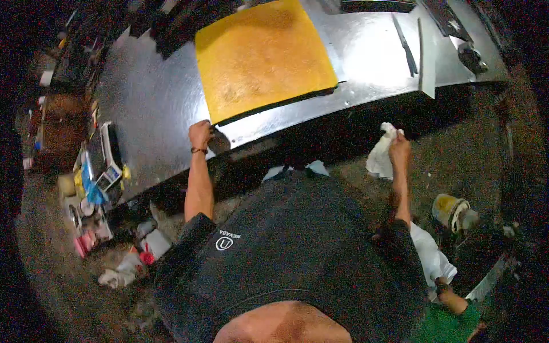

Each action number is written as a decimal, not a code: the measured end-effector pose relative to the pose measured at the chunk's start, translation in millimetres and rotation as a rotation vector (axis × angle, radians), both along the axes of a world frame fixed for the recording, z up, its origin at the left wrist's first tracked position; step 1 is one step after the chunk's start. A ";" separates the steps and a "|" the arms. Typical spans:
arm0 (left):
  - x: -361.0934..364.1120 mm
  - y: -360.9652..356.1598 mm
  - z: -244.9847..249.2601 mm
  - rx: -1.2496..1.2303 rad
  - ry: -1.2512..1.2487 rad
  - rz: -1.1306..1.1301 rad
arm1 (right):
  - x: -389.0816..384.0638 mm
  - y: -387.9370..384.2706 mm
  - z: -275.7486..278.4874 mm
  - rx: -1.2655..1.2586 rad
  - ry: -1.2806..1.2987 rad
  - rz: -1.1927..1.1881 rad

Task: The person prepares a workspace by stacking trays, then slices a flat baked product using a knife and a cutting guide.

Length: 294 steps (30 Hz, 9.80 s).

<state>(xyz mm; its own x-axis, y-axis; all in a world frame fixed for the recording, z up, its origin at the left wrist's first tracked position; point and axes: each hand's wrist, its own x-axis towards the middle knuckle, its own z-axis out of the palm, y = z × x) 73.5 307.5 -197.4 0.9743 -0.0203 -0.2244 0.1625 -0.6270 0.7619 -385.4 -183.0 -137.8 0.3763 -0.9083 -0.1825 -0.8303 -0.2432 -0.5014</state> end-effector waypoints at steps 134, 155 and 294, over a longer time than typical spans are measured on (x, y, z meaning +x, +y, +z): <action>64.3 -412.7 90.6 -0.068 0.228 -0.458 | 210.0 7.0 38.4 0.614 -0.686 -0.112; 97.1 -504.3 116.0 0.680 -0.314 -0.741 | 208.2 7.7 27.3 0.728 -0.666 -0.159; 122.9 -494.1 121.9 0.656 0.119 -0.972 | 397.0 -84.5 38.0 0.411 -0.556 0.569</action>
<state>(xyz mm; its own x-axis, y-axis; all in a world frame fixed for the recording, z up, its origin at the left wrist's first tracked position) 196.3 -186.6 -75.5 0.5853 -0.5894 -0.5568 -0.5510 -0.7930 0.2601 11.6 -267.5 -99.8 0.8810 -0.4604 -0.1088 -0.2494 -0.2565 -0.9338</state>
